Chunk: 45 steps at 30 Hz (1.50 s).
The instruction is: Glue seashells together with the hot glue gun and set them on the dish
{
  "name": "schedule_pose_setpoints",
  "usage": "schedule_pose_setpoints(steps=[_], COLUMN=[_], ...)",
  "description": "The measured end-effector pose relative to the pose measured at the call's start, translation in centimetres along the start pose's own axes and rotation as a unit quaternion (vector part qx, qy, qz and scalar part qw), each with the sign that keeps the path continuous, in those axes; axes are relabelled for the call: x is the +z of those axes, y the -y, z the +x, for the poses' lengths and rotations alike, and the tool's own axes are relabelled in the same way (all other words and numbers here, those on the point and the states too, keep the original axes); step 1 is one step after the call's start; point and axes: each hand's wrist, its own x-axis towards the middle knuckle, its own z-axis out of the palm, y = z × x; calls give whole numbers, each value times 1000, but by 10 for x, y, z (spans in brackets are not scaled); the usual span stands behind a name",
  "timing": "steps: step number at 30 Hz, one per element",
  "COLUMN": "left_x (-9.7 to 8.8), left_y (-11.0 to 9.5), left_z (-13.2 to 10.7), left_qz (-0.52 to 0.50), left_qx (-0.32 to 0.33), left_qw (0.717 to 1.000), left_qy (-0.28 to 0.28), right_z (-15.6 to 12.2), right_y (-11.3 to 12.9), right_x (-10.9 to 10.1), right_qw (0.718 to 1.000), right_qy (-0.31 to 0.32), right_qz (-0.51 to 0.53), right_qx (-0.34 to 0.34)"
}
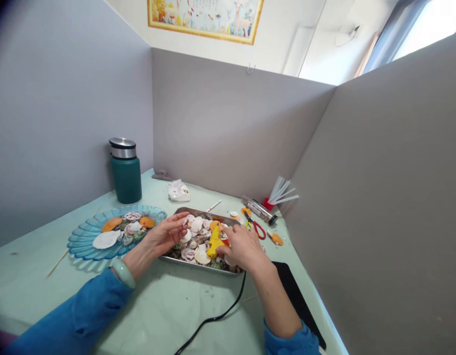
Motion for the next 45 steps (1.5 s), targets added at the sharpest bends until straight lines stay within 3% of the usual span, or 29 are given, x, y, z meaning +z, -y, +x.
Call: schedule_pose_setpoints(steps=[5, 10, 16, 20, 22, 23, 25, 26, 28, 36, 42, 45], left_x=[-2, -6, -6, -2, -1, 0, 0, 0, 0, 6, 9, 10], left_y=[1, 2, 2, 1, 1, 1, 2, 3, 4, 8, 10, 10], left_z=[1, 4, 4, 1, 0, 0, 0, 0, 0, -1, -3, -3], left_qz=[-4, -16, -20, -21, -12, -6, 5, 9, 20, 77, 117, 122], left_qx=[8, 8, 12, 15, 19, 22, 28, 31, 37, 56, 65, 63], left_qw=[1000, 1000, 1000, 1000, 1000, 1000, 1000, 999, 999, 995, 991, 990], left_qy=[-1, 8, -1, -2, -3, -3, -1, -2, -6, -25, -23, -23], right_z=[21, 53, 72, 65, 58, 54, 46, 42, 36, 30, 29, 30], right_y=[26, 51, 60, 52, 47, 46, 44, 45, 47, 53, 59, 62], right_x=[-7, 7, 23, 16, 12, 10, 10, 12, 15, 23, 22, 23], right_qw=[997, 992, 994, 997, 991, 967, 885, 844, 796, 719, 651, 637], right_qy=[-55, -21, -9, -55, -75, -82, -89, -89, -90, -130, -93, -85], right_qz=[-25, -59, -35, 18, 107, 237, 456, 527, 596, 683, 753, 766], right_qx=[-57, -111, -99, -55, -41, -41, -46, -49, -53, -15, 6, 16])
